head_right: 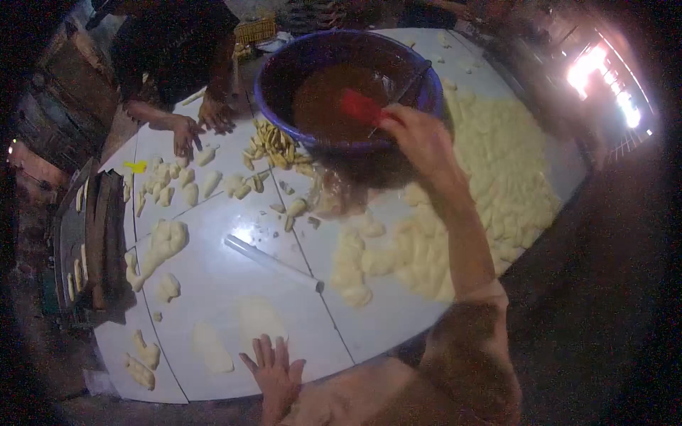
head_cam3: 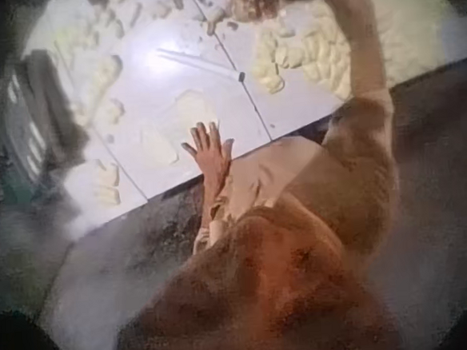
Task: The person flattens dough pieces with a roller, spreads chocolate filling onto the dough with a spatula, and adds banana pieces. The person then rolls the dough around the filling by hand and places the assembled rolls onto a baking tray.
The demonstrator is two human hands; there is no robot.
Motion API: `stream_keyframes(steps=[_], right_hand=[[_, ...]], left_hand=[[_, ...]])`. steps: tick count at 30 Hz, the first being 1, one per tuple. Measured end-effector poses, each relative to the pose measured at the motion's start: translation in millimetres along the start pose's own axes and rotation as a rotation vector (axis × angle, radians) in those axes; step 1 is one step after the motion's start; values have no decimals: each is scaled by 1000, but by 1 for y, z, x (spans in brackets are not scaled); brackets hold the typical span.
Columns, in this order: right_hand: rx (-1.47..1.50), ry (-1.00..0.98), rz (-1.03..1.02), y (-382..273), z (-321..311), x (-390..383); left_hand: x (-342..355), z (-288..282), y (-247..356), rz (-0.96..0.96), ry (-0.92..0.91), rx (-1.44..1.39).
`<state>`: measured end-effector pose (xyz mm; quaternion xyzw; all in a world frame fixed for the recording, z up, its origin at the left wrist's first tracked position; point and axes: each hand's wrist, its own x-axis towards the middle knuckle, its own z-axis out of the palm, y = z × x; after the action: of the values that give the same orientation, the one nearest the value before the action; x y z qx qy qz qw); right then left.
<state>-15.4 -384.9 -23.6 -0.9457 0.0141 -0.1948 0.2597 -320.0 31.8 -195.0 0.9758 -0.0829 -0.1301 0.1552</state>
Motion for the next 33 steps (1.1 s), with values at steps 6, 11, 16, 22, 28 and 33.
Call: stream_keyframes(steps=[6, 11, 16, 22, 28, 33], right_hand=[[-431, -376, -320, 33, 65, 87], [-358, -601, -310, 49, 107, 101], [95, -795, -247, 74, 83, 118], [321, -941, 106, 77, 82, 121], [409, -1007, 245, 68, 63, 114], [416, -986, 248, 65, 49, 106]], left_hand=[[-3, 7, 2, 4, 11, 49], [-8, 15, -6, 18, 45, 202], [-10, 19, -7, 54, 179, 143], [-5, 15, -8, 61, 224, 58], [-7, 18, -8, 44, 236, 65], [-14, 28, -12, 66, 291, 91]])
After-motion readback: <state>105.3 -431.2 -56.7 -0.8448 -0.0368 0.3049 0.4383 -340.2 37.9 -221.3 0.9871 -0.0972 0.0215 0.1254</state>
